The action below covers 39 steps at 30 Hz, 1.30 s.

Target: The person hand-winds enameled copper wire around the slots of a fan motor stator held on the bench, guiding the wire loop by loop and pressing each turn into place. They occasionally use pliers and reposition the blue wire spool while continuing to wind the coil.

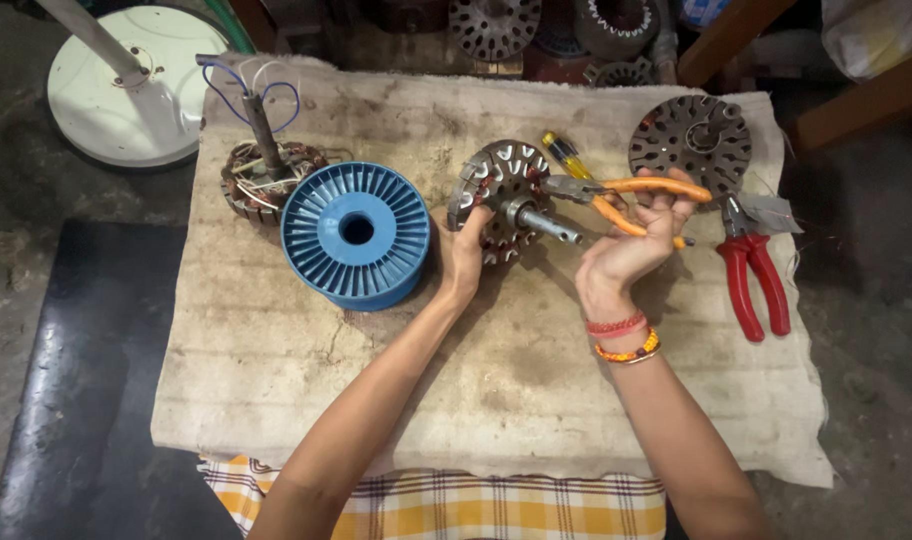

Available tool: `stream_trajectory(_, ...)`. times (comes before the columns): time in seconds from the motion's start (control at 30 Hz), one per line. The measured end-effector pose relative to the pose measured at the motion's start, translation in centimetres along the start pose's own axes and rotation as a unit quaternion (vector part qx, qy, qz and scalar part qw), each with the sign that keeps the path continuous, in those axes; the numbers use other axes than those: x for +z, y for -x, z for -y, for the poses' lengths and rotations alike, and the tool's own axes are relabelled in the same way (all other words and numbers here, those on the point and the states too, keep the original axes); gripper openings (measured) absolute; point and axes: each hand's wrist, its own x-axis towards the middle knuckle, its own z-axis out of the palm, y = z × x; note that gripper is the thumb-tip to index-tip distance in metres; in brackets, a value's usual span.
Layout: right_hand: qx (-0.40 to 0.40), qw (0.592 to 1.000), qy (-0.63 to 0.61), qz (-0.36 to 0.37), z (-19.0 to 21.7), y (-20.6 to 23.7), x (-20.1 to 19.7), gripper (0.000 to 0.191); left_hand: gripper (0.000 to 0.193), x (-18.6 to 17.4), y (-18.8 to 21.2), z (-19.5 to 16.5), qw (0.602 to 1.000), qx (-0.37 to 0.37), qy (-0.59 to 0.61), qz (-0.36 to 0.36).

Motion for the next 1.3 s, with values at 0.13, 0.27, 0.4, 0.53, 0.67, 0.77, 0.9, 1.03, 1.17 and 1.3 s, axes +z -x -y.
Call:
stream_trajectory(0.13,-0.009,1.000,-0.024,-0.013,-0.7,-0.3,-0.2,0.049,0.018,0.4,0.3,-0.9,1.000,0.024,0.002,-0.015)
stream_trajectory(0.27,-0.056,0.998,-0.027,0.016,-1.8,-0.4,0.3,0.038,0.014,0.6,0.4,-1.1,0.997,0.062,-0.034,-0.032)
stream_trajectory(0.4,-0.053,0.999,0.000,0.008,-2.1,-1.4,0.8,0.026,0.015,0.6,0.2,-0.9,0.997,0.065,-0.047,-0.006)
stream_trajectory(0.53,-0.050,0.998,-0.009,0.022,-2.2,-2.8,1.5,0.012,0.016,0.6,0.4,-1.1,0.995,0.078,-0.063,-0.011)
stream_trajectory(0.67,0.059,0.994,-0.063,-0.068,-2.5,-5.2,2.3,0.012,0.015,0.5,0.6,-1.7,0.994,0.079,-0.071,-0.018)
stream_trajectory(0.77,0.122,0.981,-0.104,-0.105,-2.6,-6.6,1.9,0.024,0.016,0.7,0.8,-1.8,0.995,0.071,-0.068,-0.013)
stream_trajectory(0.9,0.187,0.963,-0.121,-0.152,-2.8,-8.1,1.0,0.028,0.014,0.6,0.8,-1.5,0.994,0.091,-0.064,0.005)
stream_trajectory(1.03,0.185,0.965,-0.100,-0.154,-2.8,-8.2,0.3,0.023,0.019,0.1,0.5,-0.9,0.995,0.058,-0.075,0.014)
stream_trajectory(1.17,0.178,0.971,-0.082,-0.139,-1.9,-7.6,0.0,0.026,0.027,-0.3,-0.1,-0.5,0.992,0.028,-0.115,-0.037)
stream_trajectory(1.3,0.096,0.981,-0.128,-0.106,-1.2,-7.0,0.6,0.027,0.036,-0.4,-0.4,-0.3,0.992,0.024,-0.103,-0.065)
